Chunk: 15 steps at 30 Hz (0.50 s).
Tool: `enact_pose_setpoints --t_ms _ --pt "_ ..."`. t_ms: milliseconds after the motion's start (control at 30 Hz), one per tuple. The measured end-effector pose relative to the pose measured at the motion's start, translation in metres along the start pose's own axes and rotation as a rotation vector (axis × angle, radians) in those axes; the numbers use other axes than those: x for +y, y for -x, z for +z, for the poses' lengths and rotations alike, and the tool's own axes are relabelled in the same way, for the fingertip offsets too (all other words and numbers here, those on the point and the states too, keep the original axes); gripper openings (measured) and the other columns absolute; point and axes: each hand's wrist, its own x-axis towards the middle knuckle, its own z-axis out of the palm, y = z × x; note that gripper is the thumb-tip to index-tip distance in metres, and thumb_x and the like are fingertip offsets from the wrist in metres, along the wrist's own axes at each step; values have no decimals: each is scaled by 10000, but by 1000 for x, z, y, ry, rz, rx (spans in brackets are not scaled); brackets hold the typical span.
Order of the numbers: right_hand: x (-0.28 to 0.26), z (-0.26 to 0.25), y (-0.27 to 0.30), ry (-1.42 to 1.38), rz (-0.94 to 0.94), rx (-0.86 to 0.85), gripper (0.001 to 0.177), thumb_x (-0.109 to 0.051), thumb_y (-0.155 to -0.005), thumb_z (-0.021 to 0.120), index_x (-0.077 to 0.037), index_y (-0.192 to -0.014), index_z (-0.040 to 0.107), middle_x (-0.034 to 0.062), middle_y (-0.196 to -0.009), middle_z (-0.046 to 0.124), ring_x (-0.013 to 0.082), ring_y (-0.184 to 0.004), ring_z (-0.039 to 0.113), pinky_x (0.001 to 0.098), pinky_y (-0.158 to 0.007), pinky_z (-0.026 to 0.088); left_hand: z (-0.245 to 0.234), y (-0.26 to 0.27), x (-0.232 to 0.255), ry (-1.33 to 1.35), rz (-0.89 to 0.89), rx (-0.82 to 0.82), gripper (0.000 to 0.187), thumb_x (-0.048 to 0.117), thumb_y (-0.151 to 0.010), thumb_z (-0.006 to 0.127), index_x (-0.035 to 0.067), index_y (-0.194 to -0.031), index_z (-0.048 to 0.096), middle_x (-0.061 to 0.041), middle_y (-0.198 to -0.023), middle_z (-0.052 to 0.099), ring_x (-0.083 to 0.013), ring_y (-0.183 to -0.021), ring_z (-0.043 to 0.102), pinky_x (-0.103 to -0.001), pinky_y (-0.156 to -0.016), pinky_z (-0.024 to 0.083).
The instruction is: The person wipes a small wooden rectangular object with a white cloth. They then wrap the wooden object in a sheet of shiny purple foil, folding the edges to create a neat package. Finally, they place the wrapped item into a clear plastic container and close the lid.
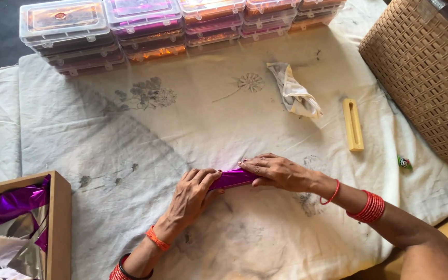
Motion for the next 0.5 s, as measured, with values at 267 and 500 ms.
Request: enact_pose_setpoints --t_ms 267,500 --pt "28 -5 43 173 62 -72 549 -116 -970 568 -88 -1510 470 110 -1517 570 280 -1381 563 423 -1157 430 2 2 -1 20 1 11 375 259 -856 774 44 -1155 702 -94 -1172 727 -299 -1025 656 -423 -901 532" --pt "18 -98 196 430 437 131 333 -336 -1076 517 -88 -1290 577 111 -1230 640 289 -1148 649 464 -1105 568 4 1 0 12 -7 49 396 225 -824 789 52 -1172 711 -86 -1183 732 -300 -1040 656 -422 -895 532"
